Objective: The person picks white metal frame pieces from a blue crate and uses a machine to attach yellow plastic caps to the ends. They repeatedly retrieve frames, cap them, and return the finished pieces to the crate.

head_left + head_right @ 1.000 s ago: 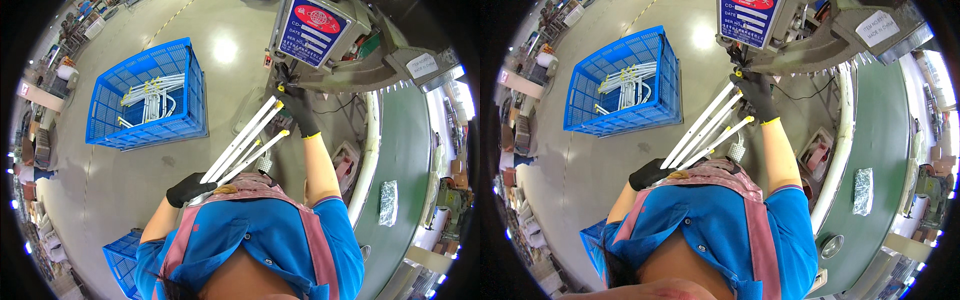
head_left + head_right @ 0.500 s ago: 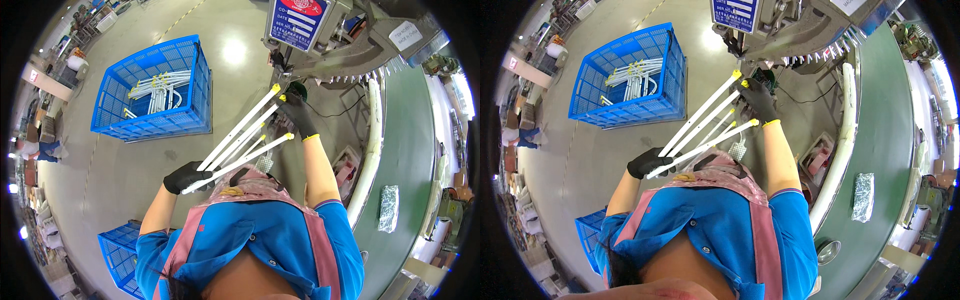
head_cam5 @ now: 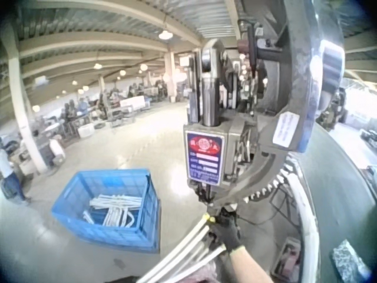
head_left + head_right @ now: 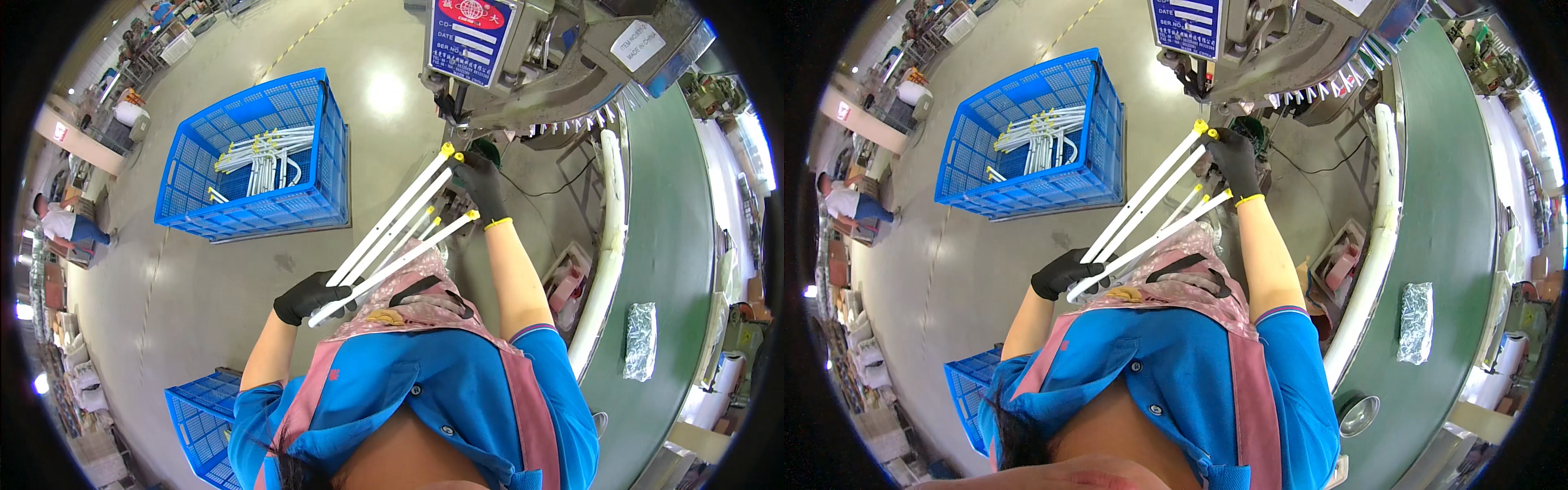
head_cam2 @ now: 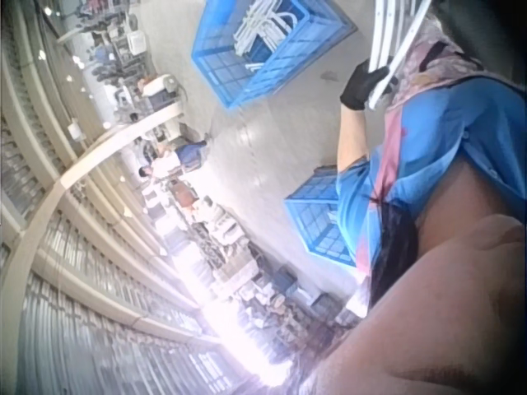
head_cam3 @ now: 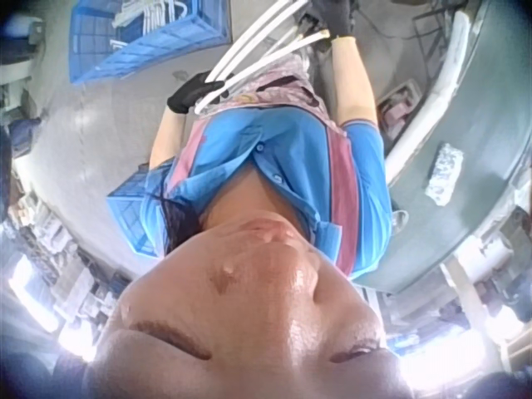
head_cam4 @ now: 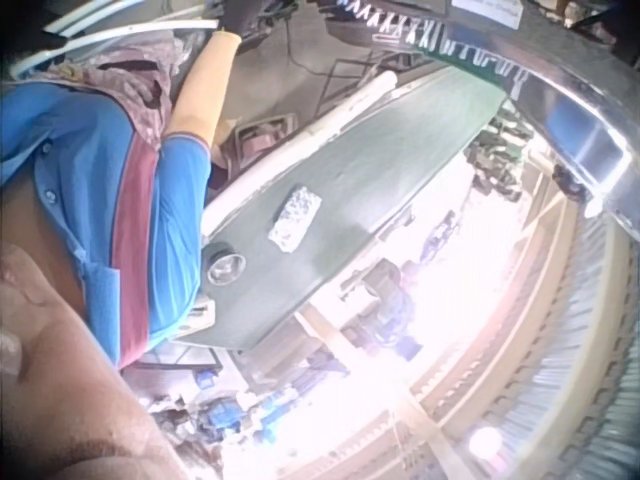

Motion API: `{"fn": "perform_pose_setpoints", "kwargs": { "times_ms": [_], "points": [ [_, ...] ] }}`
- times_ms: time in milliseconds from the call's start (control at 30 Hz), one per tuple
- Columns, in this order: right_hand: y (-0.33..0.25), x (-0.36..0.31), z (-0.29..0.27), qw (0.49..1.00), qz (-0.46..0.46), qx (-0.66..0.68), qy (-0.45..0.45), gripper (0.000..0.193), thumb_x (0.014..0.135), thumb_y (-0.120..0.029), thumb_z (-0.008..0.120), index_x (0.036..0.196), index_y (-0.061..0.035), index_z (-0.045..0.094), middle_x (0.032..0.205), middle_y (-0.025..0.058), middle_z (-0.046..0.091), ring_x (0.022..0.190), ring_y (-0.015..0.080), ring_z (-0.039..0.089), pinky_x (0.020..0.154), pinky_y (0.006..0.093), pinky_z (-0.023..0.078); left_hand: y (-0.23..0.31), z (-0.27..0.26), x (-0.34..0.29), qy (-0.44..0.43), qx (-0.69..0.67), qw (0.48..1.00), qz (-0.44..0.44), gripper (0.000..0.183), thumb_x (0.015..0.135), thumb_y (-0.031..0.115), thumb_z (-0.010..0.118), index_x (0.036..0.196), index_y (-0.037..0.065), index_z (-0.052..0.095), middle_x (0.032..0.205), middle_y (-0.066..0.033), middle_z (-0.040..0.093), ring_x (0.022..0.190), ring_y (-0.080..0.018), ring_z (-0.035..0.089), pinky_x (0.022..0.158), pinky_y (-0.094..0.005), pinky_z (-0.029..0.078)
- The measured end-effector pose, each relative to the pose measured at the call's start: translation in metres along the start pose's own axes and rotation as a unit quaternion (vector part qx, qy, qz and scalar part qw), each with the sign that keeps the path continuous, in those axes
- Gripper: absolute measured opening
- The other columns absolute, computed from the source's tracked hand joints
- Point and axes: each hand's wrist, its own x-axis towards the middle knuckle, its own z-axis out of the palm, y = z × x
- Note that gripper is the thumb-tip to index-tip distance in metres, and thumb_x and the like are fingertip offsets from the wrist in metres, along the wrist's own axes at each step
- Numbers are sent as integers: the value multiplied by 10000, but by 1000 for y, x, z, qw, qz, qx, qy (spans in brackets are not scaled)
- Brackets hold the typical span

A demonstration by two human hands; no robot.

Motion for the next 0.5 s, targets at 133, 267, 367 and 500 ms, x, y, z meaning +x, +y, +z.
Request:
{"fn": "perform_pose_setpoints", "kwargs": {
  "times_ms": [133,267,367,500],
  "points": [
    [-10,-8,-1,998,17,63,5,226,799,-120,684,974,20,657,841,6,636,720,78,559,649,229,471,-4,1,0,4,10,1000,9,474,884,284,614,1256,15,499,875,-110,665,702,-127,631,603,-249,515],
    [-19,-11,-3,1000,-1,28,14,252,794,-133,689,988,25,659,847,13,652,739,80,576,679,226,474,-4,3,1,4,10,1000,19,463,886,269,608,1254,9,500,881,-110,663,707,-132,625,609,-245,509],
    [-24,-10,0,997,8,67,32,272,785,-148,690,984,36,669,834,26,676,739,84,587,706,232,473,0,9,-2,8,1,1000,25,457,889,261,601,1254,5,501,891,-113,661,712,-133,620,621,-247,508],
    [-36,-6,0,996,-37,57,51,320,775,-156,721,1020,42,661,859,41,684,764,92,605,729,228,475,12,18,-12,17,-7,999,27,431,893,237,587,1232,-19,519,939,-118,661,802,-152,626,718,-281,497]
  ]
}}
